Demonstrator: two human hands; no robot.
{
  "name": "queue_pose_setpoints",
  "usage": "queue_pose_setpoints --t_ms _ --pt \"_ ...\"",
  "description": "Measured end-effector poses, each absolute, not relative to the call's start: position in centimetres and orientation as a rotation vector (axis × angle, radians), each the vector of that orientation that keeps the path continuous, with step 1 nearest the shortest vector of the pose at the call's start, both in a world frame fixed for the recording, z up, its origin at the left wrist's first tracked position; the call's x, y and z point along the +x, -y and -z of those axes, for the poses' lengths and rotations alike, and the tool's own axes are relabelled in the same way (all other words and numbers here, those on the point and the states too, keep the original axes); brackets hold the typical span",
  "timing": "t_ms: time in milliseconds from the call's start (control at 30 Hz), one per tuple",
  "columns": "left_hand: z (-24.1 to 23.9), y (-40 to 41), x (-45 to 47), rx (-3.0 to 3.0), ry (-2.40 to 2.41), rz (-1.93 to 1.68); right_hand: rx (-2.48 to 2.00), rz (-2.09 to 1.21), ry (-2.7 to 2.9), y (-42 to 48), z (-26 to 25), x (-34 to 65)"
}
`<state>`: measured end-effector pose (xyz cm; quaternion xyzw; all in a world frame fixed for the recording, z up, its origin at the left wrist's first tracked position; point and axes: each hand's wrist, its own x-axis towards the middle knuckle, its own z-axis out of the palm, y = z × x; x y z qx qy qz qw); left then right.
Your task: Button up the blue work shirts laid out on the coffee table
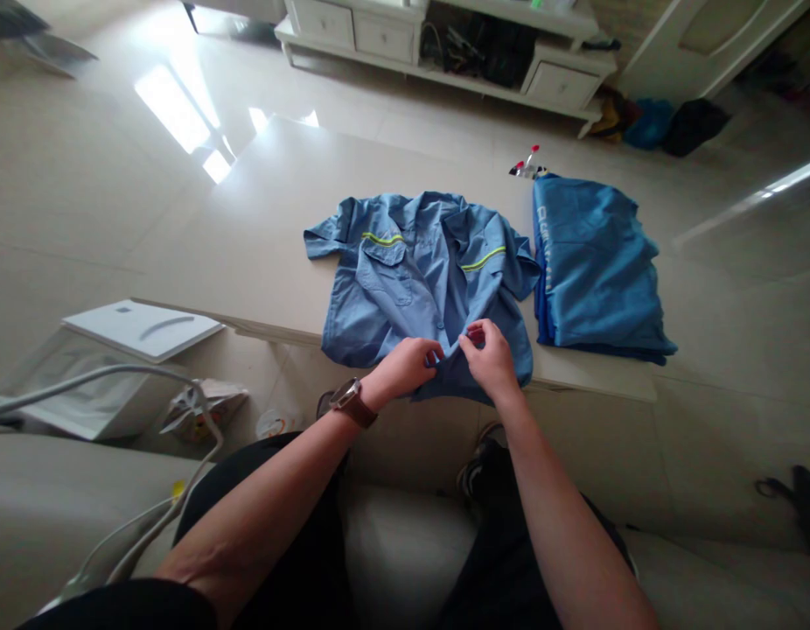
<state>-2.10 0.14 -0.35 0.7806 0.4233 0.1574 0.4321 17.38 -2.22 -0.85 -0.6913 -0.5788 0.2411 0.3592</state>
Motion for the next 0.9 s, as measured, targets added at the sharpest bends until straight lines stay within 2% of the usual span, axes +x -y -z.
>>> queue_pose_setpoints --t_ms 100,200,400,567,733,900 --pt "0.7 0.5 -2.1 2.081 -1.026 -0.198 -1.817 -0.436 1.827 2.5 0.7 17.7" --pt "0.6 0.9 -1.8 2.160 -1.034 -0.096 -1.868 -0.449 2.053 3.0 1.2 17.7" --pt "0.3 0.8 -1.9 2.363 -1.187 -0.153 -2.017 -0.352 2.127 3.8 2.2 18.2" --pt "0.4 1.0 -2.2 2.374 -1.228 0.005 -2.029 -0.315 2.206 3.8 1.9 19.0" --pt "-0.1 1.2 -2.1 2.333 -1.360 0.034 -1.965 -0.445 2.084 3.1 1.4 19.4" --pt "0.8 0.4 -1.4 2.076 -1.312 -0.238 -1.697 -0.626 1.933 2.4 0.4 18.4"
